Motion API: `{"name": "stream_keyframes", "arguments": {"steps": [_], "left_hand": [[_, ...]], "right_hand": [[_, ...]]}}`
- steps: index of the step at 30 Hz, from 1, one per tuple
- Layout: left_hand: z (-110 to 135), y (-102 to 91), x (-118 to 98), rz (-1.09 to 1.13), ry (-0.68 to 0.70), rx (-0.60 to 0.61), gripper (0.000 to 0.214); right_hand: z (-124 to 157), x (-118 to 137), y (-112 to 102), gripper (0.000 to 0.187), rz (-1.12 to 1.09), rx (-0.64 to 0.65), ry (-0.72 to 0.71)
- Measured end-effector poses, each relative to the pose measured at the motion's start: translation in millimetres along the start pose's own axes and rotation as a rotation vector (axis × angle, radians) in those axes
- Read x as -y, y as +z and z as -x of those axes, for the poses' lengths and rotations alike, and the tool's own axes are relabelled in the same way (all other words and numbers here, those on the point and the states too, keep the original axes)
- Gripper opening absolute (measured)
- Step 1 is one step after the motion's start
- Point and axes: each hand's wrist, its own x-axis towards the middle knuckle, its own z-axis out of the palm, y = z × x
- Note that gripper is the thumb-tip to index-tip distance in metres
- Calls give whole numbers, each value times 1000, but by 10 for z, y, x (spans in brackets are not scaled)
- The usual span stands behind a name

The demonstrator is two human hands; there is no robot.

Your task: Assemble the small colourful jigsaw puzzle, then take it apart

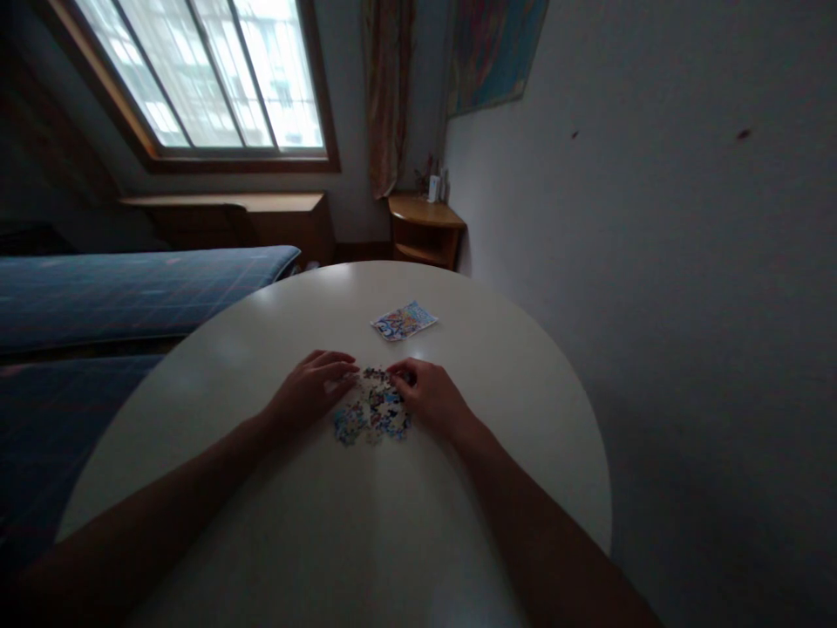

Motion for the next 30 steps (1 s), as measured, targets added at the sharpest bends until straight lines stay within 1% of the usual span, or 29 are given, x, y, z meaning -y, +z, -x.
{"name": "stream_keyframes", "arguments": {"steps": [4, 6, 12, 16, 19, 22, 26, 30], "left_hand": [[-7, 19, -50, -37, 34, 64, 15], [-18, 17, -74, -56, 45, 72, 14], [-38, 0, -93, -68, 38, 28, 15], [-39, 6, -74, -54, 25, 2, 15], [-40, 16, -74, -28, 46, -1, 14], [-38, 15, -105, -4, 79, -4, 13], [-30, -11, -174, -2, 99, -20, 14], [-22, -41, -232, -66, 97, -26, 15]], "right_hand": [[21, 44, 23, 18, 9, 5, -14], [37, 72, 36, 18, 41, 11, -30], [61, 102, 91, 19, 69, 16, -101], [54, 97, 105, 19, 64, 18, -108], [52, 106, 108, 22, 39, 16, -118], [57, 121, 124, 23, 5, 32, -124], [56, 116, 159, 17, -43, 52, -111], [42, 80, 158, 16, -79, 83, -133]]}}
